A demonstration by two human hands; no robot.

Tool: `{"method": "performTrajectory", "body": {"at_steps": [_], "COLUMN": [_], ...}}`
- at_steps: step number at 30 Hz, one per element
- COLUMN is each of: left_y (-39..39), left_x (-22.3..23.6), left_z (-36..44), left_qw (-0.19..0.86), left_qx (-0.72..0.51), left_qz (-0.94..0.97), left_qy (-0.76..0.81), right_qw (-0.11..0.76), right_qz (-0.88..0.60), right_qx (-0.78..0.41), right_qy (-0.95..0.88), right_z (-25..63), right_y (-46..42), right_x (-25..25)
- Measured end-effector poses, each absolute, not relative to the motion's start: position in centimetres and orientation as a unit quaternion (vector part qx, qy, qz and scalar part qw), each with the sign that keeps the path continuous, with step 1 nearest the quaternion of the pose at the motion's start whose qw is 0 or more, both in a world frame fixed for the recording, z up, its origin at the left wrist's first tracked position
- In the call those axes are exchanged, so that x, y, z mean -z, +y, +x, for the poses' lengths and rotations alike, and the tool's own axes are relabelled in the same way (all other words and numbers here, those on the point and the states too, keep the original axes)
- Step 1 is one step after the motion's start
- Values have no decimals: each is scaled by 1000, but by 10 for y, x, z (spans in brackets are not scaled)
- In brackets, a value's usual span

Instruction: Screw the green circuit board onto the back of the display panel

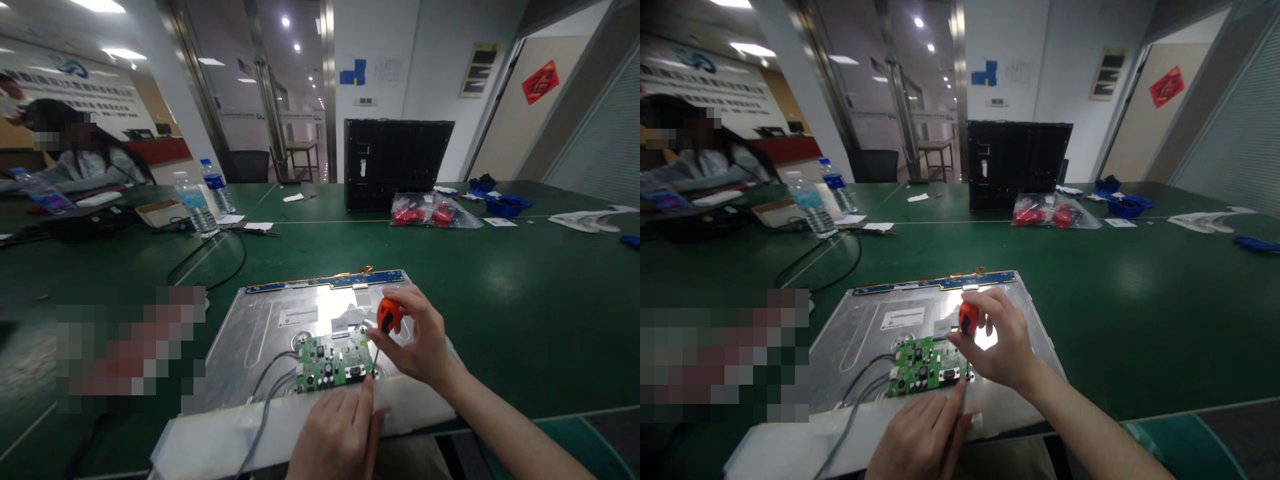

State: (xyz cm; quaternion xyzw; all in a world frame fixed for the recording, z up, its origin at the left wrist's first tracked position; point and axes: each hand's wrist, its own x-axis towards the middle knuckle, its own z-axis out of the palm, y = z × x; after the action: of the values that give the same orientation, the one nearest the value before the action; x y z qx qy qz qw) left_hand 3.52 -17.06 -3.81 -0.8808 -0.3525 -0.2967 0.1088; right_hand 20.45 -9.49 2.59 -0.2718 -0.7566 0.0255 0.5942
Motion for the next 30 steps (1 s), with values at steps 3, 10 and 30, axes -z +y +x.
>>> {"method": "performTrajectory", "body": {"at_steps": [3,10,30], "left_y": [-171,-170,-169], "left_x": [40,40,40], "left_z": [35,35,35], "left_qw": [114,119,118], "left_qx": [297,293,303], "left_qz": [-879,-878,-877], "left_qy": [-355,-359,-353], "right_qw": [573,597,567], "right_qz": [-279,-280,-294], "right_qx": [7,-52,-18], "right_qy": [-771,-750,-769], "right_z": [205,204,204], "right_y": [-96,-98,-100], "right_x": [-29,-21,-28]}}
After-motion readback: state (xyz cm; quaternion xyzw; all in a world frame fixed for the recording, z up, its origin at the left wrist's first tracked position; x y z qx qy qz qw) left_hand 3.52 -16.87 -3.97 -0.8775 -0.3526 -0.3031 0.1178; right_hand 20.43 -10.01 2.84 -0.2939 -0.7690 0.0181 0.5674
